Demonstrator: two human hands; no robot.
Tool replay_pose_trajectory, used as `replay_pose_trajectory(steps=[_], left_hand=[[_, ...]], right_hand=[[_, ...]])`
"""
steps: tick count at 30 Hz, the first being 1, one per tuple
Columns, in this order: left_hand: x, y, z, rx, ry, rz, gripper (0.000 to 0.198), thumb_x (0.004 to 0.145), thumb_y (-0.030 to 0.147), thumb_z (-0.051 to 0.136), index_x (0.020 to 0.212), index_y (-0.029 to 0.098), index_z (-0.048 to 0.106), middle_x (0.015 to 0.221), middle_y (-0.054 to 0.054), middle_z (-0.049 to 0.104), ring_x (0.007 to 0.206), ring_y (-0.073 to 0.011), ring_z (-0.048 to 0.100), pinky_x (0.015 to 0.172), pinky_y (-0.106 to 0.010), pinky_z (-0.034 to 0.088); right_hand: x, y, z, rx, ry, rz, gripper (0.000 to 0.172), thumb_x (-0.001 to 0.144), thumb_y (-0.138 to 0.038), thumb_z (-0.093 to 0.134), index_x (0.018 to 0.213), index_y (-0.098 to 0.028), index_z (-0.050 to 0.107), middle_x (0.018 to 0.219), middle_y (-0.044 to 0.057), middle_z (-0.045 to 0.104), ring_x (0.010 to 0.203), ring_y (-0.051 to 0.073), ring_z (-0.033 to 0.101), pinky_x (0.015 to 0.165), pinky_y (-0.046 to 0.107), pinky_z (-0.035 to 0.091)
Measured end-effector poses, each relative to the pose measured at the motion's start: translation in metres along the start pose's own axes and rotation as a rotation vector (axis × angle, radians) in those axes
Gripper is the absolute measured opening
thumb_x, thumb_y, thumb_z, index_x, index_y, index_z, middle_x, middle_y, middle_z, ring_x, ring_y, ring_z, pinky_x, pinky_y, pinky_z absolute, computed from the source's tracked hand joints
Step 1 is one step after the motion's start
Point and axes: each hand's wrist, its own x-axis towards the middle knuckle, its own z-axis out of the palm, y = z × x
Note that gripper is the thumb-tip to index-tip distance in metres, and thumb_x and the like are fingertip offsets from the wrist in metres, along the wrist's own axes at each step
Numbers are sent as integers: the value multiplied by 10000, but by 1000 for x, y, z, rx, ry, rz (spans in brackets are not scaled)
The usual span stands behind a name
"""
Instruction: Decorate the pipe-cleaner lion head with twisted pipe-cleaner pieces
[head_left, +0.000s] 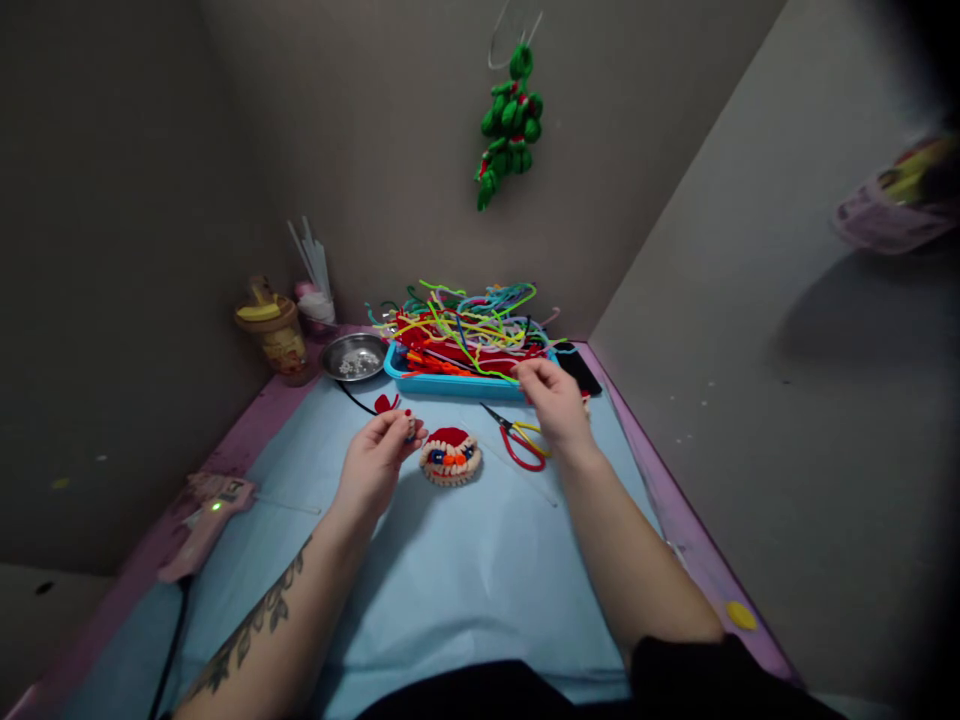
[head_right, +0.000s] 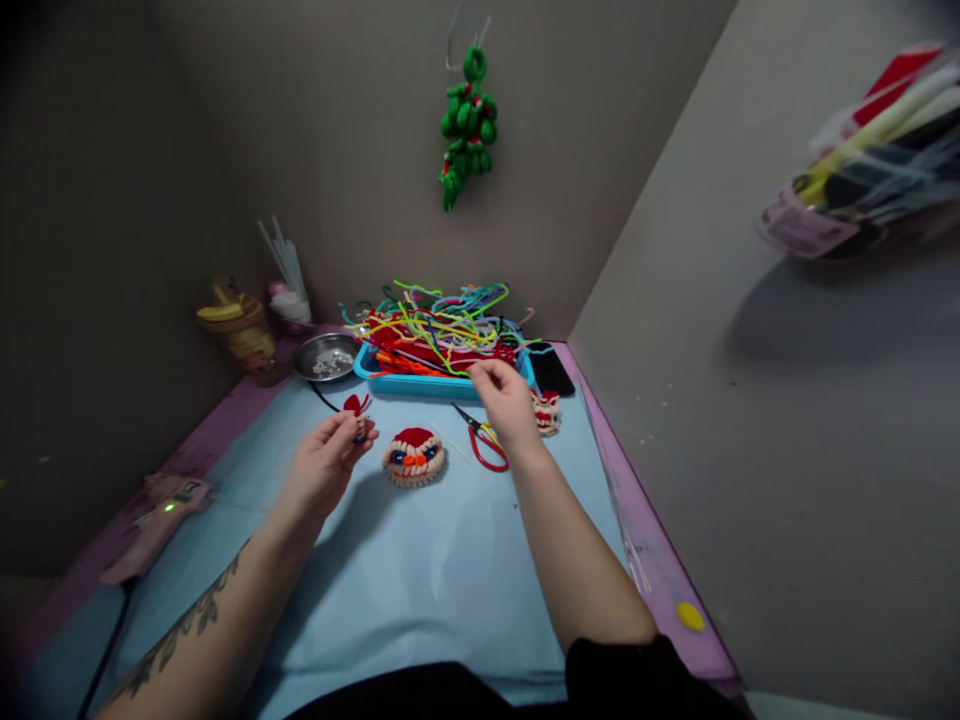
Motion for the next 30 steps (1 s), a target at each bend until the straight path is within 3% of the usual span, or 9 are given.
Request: replay_pose_trajectory(steps=[2, 7, 9, 11, 15, 22, 26, 28, 30], left_hand=[[3, 9, -4, -82, 65, 61, 288, 627, 337, 815, 787, 145, 670, 740, -11, 689, 683, -98, 658, 628, -165, 526], [11, 21, -10, -229, 224, 36, 54, 779, 180, 682, 773, 129, 665, 706, -9, 677, 632, -75, 650, 586, -141, 537], [11, 20, -9, -248, 227, -29, 63, 827, 135, 616, 786, 128, 663, 717, -18, 682, 637, -81, 656, 585, -152, 547], [10, 18, -8, -257, 200, -79, 91, 847, 117, 585, 801, 131, 661, 741, -23, 686, 654, -88, 663, 592, -163, 555], [9, 13, -8, -253, 135, -116, 78, 850, 125, 590, 836, 132, 667, 775, -35, 686, 680, -102, 664, 603, -183, 560], [14, 6, -12, -278, 71, -145, 57, 779, 157, 687, 829, 135, 669, 771, -14, 655, 688, -100, 645, 621, -201, 553], [14, 3, -10, -182, 112, -104, 192, 694, 228, 775, 825, 136, 671, 798, -21, 650, 709, -100, 625, 633, -200, 538], [14, 2, -5, -129, 114, -106, 263, 646, 277, 812, 820, 144, 666, 818, -21, 646, 732, -103, 617, 648, -199, 527], [15, 1, 4, -88, 97, -116, 308, 611, 312, 832, 811, 156, 657, 838, -16, 641, 751, -102, 606, 661, -197, 514]], right_hand=[[4, 1, -18, -171, 12, 14, 226, 827, -401, 548, 800, -191, 627, 700, 9, 600, 651, 154, 536, 608, 275, 417], [-15, 15, -25, -1070, -597, 161, 179, 832, -231, 506, 784, -155, 660, 809, 91, 691, 784, 220, 635, 662, 293, 412], [-27, 24, -17, -1300, -647, 228, 191, 831, -189, 502, 916, -115, 656, 960, 163, 689, 893, 262, 645, 705, 308, 419], [-34, 32, -10, -1352, -645, 254, 260, 812, -161, 531, 1048, -87, 612, 1054, 201, 664, 958, 282, 640, 732, 311, 423], [-29, 44, -14, -1367, -660, 314, 354, 771, -220, 619, 1099, -91, 582, 1010, 196, 678, 934, 287, 653, 706, 302, 426], [-19, 47, -35, -1284, -689, 300, 177, 720, -330, 616, 755, -158, 633, 781, 99, 673, 778, 239, 632, 589, 269, 374], [-30, 36, -36, -730, -618, 239, 129, 700, -290, 569, 750, -172, 561, 657, 1, 587, 628, 145, 545, 558, 230, 361], [-35, 27, -28, -379, -603, 296, 201, 704, -325, 559, 832, -172, 539, 671, -18, 569, 593, 125, 520, 552, 224, 378], [-38, 19, -14, -233, -593, 315, 220, 710, -369, 569, 801, -181, 499, 645, -31, 529, 570, 118, 494, 543, 226, 370]])
